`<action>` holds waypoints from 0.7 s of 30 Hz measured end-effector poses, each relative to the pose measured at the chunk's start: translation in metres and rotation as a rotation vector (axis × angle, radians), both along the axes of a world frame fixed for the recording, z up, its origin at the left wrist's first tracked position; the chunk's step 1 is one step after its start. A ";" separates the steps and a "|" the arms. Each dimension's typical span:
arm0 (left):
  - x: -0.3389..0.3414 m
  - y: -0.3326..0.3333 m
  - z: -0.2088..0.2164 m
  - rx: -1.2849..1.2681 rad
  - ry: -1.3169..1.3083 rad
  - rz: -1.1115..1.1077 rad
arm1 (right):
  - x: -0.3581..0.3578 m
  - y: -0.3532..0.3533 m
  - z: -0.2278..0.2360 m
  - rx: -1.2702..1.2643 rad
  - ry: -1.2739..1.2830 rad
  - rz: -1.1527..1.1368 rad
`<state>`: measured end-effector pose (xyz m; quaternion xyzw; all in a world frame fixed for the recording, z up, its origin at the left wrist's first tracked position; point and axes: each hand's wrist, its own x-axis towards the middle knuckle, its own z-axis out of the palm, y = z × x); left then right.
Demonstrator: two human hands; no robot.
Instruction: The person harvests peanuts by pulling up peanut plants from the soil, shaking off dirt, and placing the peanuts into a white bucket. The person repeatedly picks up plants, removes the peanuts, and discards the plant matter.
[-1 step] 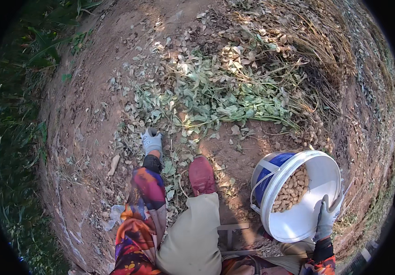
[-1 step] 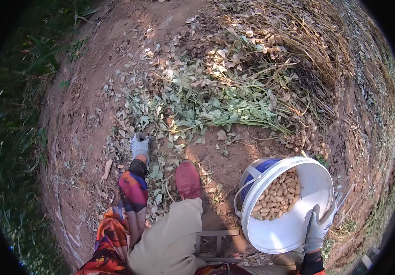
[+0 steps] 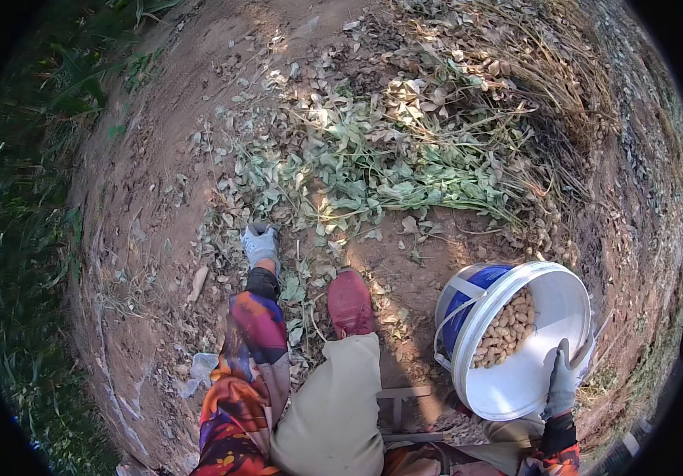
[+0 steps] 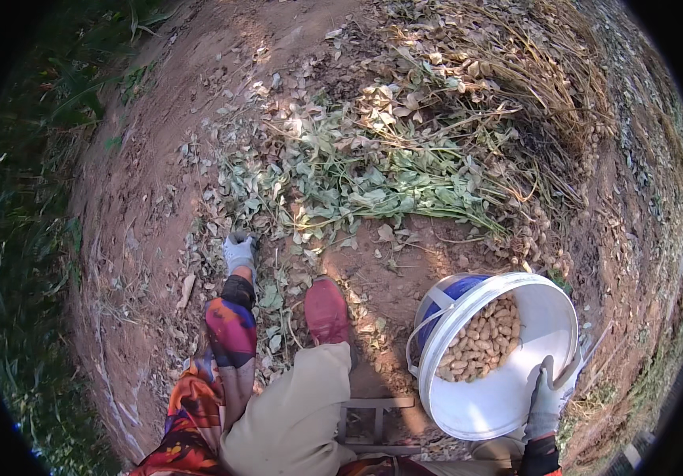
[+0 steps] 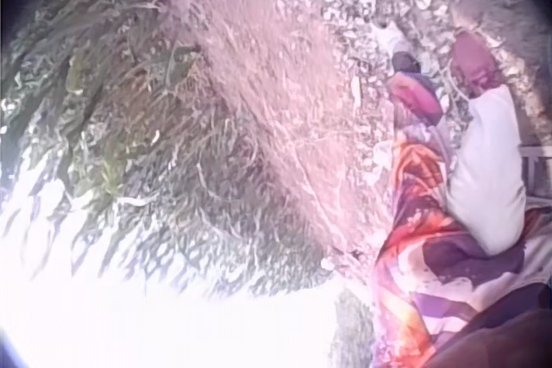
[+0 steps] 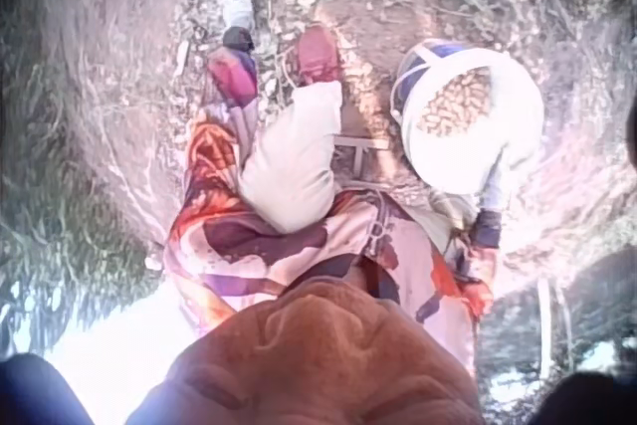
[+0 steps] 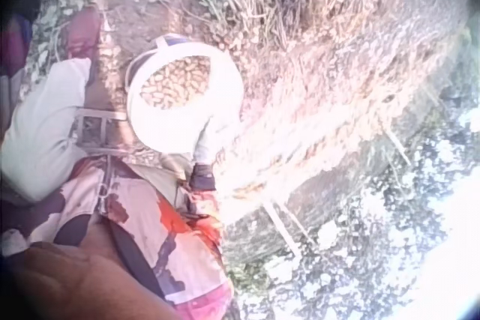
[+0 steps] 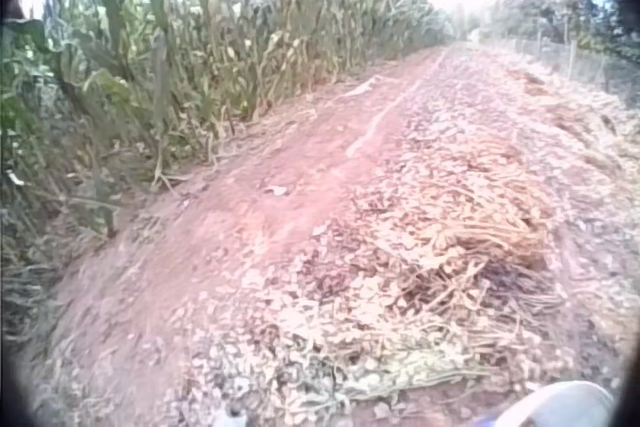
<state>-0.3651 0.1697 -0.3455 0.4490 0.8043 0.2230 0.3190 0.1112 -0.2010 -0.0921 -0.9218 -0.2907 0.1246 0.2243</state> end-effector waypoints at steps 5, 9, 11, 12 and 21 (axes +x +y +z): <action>-0.004 -0.013 0.037 0.306 -0.514 0.714 | 0.004 -0.008 -0.003 -0.038 0.059 -0.041; 0.026 -0.015 0.091 0.570 0.237 0.147 | 0.011 -0.022 -0.007 -0.084 0.048 -0.060; 0.029 -0.006 0.105 0.556 -0.276 0.221 | 0.019 -0.026 -0.013 -0.110 0.029 -0.040; 0.034 -0.002 0.116 0.536 -0.781 0.326 | 0.018 -0.022 -0.012 -0.122 0.018 -0.015; 0.237 -0.087 0.278 0.678 -0.921 -1.290 | 0.024 -0.047 -0.025 0.016 0.039 -0.108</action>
